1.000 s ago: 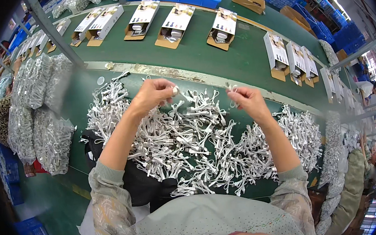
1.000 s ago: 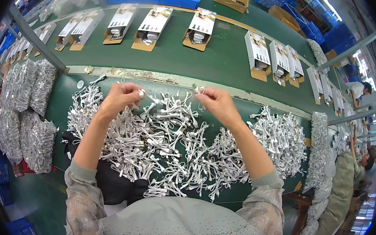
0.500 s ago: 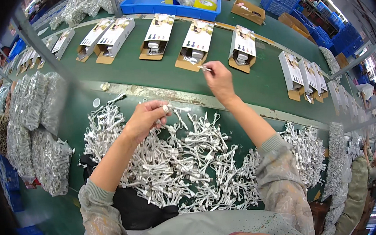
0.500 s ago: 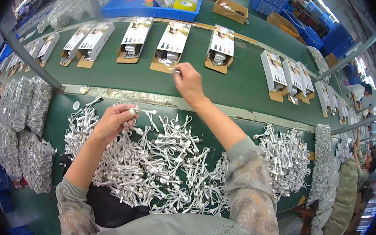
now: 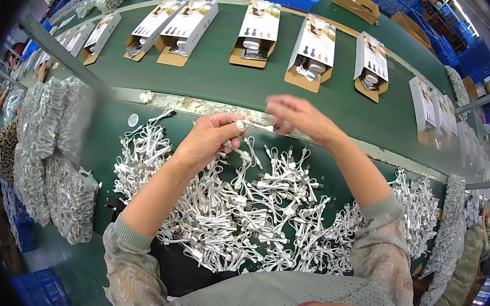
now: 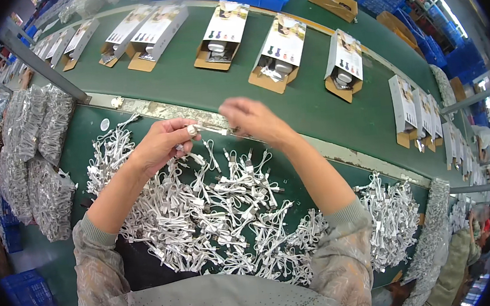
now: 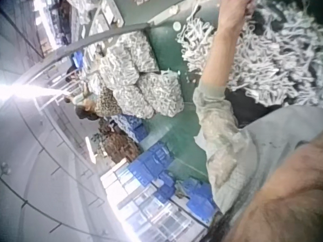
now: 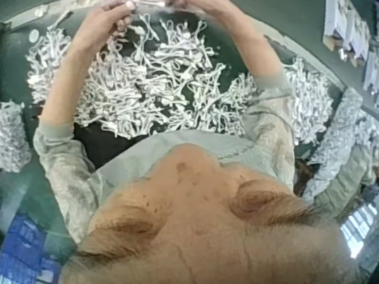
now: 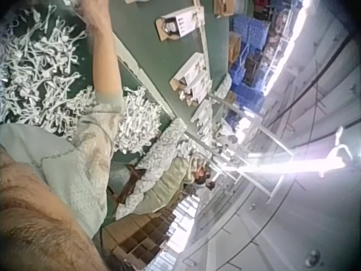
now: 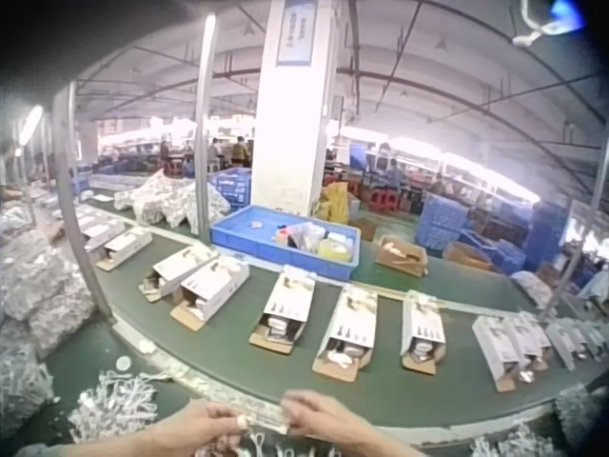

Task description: The person picks up white cables from a pile, folds them by hand, and places them into open cardboard boxes on a conveyor belt. The person also moves a plastic bag of cables and reaches into the boxes to rearrange the items.

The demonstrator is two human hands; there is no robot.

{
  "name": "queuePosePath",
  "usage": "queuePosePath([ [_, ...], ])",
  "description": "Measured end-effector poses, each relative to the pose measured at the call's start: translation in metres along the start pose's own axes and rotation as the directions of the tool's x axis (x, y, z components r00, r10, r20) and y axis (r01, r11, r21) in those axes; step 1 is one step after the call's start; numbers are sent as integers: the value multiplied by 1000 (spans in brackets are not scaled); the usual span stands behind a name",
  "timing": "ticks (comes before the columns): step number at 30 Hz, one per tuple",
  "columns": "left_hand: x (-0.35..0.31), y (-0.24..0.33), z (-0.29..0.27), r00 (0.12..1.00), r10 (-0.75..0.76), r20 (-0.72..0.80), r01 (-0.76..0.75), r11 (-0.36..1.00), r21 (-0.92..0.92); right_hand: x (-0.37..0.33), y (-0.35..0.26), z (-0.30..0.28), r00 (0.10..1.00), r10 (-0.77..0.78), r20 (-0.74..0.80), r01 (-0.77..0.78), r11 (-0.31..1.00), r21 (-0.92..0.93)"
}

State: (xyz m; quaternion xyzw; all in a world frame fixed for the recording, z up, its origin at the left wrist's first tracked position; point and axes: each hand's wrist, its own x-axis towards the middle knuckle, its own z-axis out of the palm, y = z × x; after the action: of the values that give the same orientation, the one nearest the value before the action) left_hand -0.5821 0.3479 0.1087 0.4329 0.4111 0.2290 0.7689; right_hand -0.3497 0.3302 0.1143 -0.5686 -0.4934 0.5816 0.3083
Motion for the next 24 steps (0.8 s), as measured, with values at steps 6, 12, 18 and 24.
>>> queuePosePath([
  [6,0,3,14,993,99,-63,-97,995,37,-26,11,-2,988,91,124,-109,984,142],
  [12,40,23,-1,661,750,-33,-445,427,787,50,26,-44,949,168,-266,5,838,546],
  [18,134,25,-70,534,822,196,-360,12,933,130,59,-82,787,261,-559,198,751,629],
  [24,228,16,-104,526,810,259,-354,-69,933,171,87,-122,727,220,-650,319,730,604],
])
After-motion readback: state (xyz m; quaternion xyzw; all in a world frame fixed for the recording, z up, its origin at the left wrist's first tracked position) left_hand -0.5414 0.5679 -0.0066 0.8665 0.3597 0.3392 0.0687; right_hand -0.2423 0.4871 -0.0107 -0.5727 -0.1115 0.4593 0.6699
